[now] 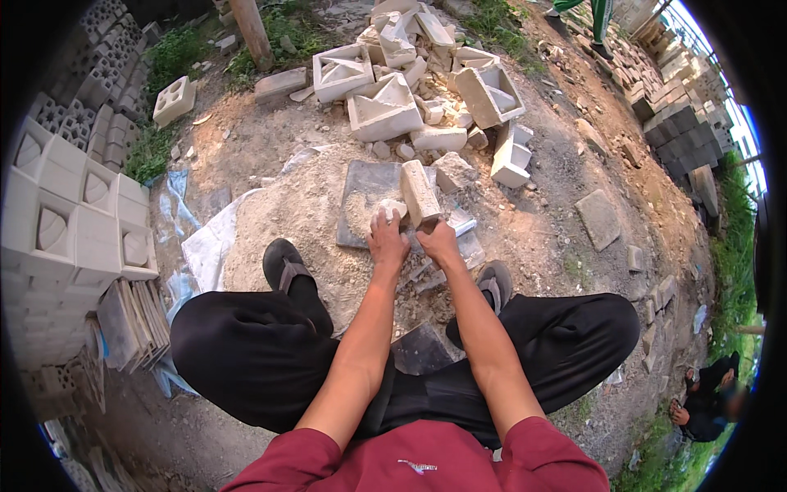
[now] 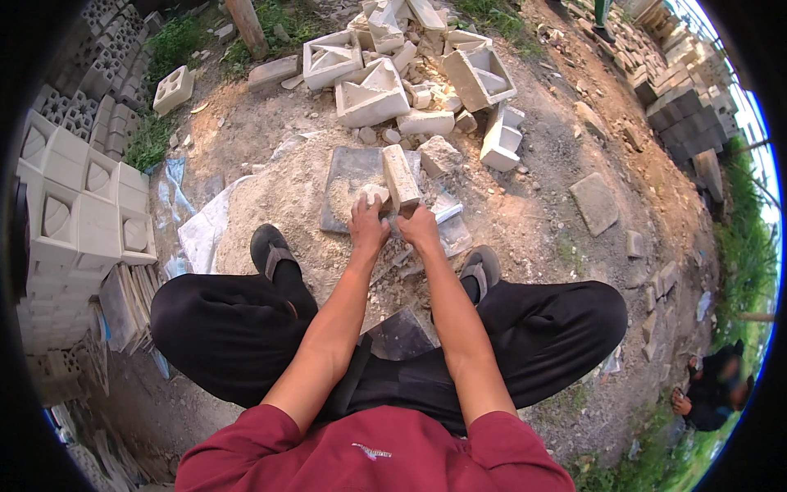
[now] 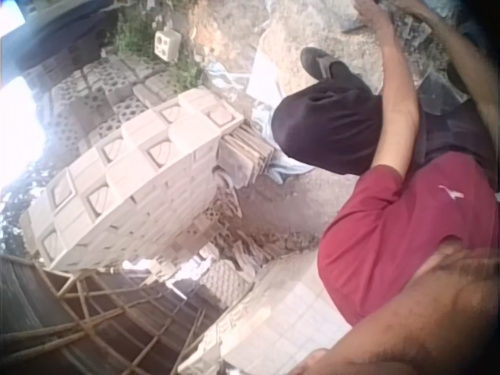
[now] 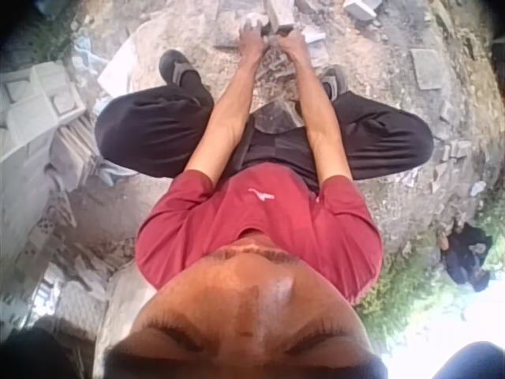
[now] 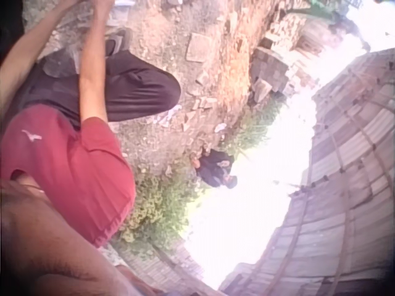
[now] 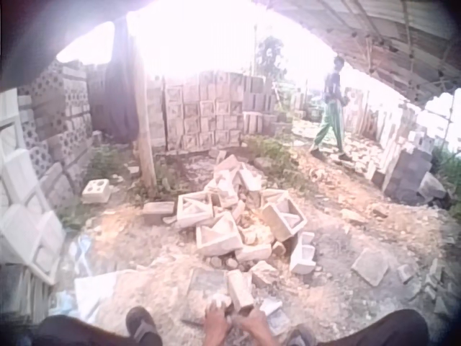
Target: The person cleans debris from white blocks and stacks them, then uses a smaller block to scrape the edges of a flat stone.
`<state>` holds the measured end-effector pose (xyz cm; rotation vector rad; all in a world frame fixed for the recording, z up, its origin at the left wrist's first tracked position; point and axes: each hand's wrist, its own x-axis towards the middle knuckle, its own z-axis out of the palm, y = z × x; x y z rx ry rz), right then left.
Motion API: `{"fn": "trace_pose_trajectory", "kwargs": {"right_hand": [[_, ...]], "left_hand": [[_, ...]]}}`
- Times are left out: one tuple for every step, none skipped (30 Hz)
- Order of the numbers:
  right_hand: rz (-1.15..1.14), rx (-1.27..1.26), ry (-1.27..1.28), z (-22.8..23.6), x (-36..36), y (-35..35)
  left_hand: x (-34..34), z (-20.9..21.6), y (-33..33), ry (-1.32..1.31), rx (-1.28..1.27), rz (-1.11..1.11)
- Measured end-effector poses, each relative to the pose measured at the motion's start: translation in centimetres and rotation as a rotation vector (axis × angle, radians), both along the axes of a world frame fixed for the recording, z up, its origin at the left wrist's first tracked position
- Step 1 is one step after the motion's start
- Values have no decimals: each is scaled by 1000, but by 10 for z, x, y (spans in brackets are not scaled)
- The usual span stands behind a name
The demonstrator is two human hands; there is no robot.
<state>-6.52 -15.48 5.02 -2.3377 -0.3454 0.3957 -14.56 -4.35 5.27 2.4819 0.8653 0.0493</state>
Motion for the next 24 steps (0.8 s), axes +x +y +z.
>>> {"fn": "trace_pose_trajectory", "kwargs": {"right_hand": [[-16, 5, 15, 1, 9, -2], [-25, 12, 39, 5, 9, 0], [-57, 163, 10, 22, -1, 12], [-60, 157, 16, 29, -2, 14], [-105, 207, -46, 35, 2, 19], [-150, 257, -108, 41, 4, 23], [-147, 327, -97, 46, 2, 26], [-149, 325, -101, 44, 1, 26], [-130, 305, -102, 37, 2, 24], [-112, 285, -102, 30, 3, 21], [-74, 172, -51, 18, 0, 15], [-76, 175, -56, 9, -5, 10], [-47, 92, -25, 0, -10, 3], [-11, 13, 6, 1, -13, 4], [-31, 35, 61, 4, -11, 4], [-29, 39, 57, 7, -5, 5], [-7, 4, 88, 15, 1, 6], [15, -32, 121, 22, 4, 8], [-32, 95, 46, 28, 2, 12], [-36, 92, 54, 33, 3, 14], [-70, 191, 4, 39, 7, 18], [-104, 291, -46, 44, 9, 21], [-137, 279, -62, 47, 11, 24], [-135, 280, -60, 46, 9, 26]], "left_hand": [[3, 1, -1, -2, -4, -13], [1, 0, 1, 5, -6, -19], [-7, -3, 8, 25, 0, -1], [-8, -2, 7, -4, -2, -13], [-8, -2, 6, -39, 0, -22], [-9, -2, 5, -37, -3, -21], [-10, -3, 5, -29, 13, -11], [-9, -2, 4, -26, 27, -5], [-6, 1, 2, -32, 24, -11], [-5, 3, -1, -26, 10, -9], [-4, 5, -2, -18, -1, -5], [-3, 7, -2, -23, 2, -8], [-1, 10, -4, 4, -19, -8], [-2, 10, -2, 33, -35, 0], [-2, 11, 0, 28, -29, 3], [-2, 11, 2, 20, -28, -7], [-4, 9, 2, 20, -29, -15], [-6, 8, 3, 26, -27, -15], [-6, 7, 5, 11, -16, -17], [-7, 5, 3, -1, -10, -22], [-8, 3, 3, 5, -12, -21], [-10, 1, 3, -7, 10, -24], [-9, 0, 4, -25, 35, -29], [-10, -1, 4, -24, 35, -27]]}}
